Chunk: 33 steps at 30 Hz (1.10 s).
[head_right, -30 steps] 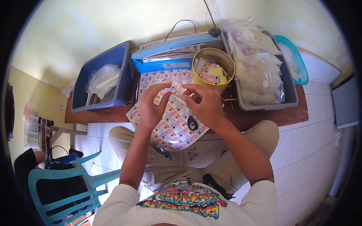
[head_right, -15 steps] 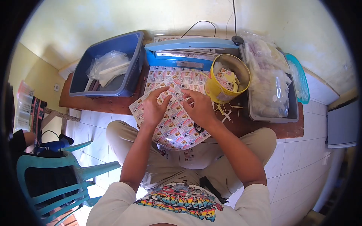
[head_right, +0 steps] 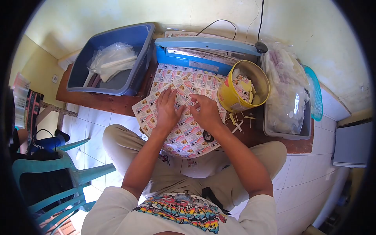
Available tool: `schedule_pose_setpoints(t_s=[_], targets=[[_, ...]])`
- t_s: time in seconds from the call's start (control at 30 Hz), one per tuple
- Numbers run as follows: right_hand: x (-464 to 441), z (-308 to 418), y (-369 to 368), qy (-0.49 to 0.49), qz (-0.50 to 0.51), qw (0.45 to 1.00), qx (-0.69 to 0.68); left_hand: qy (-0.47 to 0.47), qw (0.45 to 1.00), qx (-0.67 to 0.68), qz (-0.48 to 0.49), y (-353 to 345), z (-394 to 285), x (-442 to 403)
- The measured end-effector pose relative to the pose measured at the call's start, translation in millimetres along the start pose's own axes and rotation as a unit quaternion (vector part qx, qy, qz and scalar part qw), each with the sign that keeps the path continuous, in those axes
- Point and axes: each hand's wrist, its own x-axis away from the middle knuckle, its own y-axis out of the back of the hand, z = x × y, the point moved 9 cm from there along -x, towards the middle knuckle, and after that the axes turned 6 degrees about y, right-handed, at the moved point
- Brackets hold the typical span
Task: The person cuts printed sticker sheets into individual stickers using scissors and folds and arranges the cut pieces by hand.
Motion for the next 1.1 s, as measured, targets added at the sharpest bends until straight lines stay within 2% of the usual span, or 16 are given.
schedule_pose_setpoints(t_s=[0.27, 0.43, 0.57, 0.63, 1.1], targets=[[-2, -5, -5, -0.003, 0.008, 1.0, 0.015, -0.021, 1.0, 0.011, -0.013, 4, -5, -1], [0, -3, -2, 0.0, 0.004, 1.0, 0.01, 0.012, 0.999, 0.023, -0.025, 8, 2, -3], [-1, 2, 3, 0.015, -0.006, 1.0, 0.015, 0.004, 0.999, 0.018, -0.048, 19, 0, -4], [0, 6, 7, 0.0, -0.013, 1.0, 0.004, 0.022, 0.999, 0.028, -0.018, 20, 0, -4], [12, 21, 26, 0.028, -0.035, 0.999, 0.022, -0.042, 0.997, -0.015, -0.067, 54, -11, 7]])
